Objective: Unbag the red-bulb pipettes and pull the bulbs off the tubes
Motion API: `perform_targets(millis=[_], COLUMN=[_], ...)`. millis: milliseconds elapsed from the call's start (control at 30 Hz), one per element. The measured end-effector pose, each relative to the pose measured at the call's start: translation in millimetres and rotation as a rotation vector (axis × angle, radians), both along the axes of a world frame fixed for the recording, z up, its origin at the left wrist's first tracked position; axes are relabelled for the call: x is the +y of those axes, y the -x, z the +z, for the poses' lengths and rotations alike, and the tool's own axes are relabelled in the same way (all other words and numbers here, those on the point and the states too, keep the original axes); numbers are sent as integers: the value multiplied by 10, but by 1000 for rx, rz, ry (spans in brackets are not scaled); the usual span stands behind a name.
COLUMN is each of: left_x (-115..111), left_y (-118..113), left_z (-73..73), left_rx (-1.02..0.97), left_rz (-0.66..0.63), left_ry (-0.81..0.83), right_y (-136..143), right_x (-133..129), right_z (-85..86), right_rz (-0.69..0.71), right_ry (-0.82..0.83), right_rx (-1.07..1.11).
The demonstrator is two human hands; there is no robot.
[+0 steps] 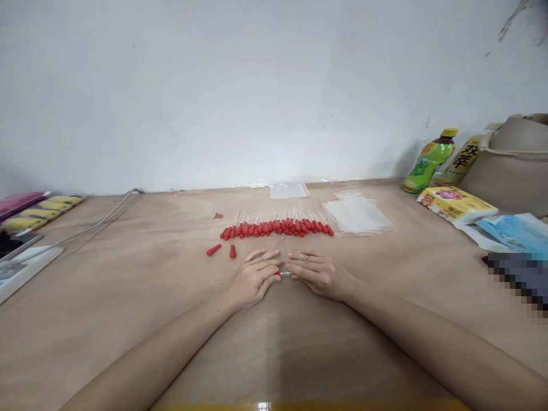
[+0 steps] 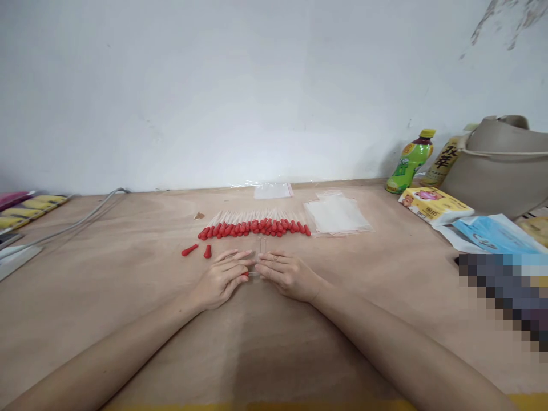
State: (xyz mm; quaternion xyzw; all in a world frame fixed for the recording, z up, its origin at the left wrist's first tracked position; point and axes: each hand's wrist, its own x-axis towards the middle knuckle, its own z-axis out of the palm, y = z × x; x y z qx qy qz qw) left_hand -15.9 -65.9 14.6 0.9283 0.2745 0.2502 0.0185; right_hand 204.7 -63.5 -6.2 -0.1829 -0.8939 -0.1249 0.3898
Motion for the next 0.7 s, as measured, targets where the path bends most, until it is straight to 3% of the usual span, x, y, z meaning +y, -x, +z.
perform_targets(millis=[300, 533, 700], left_x=[0, 123, 312], left_y=[103, 328, 577], left_z=[-21, 96, 367], left_rx=[-46, -300, -142], left_rz=[28, 362, 633], left_ry=[-78, -144, 69], right_y=[-106, -173, -80], right_x=[-11, 144, 191], right_z=[-24, -62, -52], right_rz=[-8, -387, -446], right_ry=[-24, 205, 352], right_rx=[-30, 206, 182])
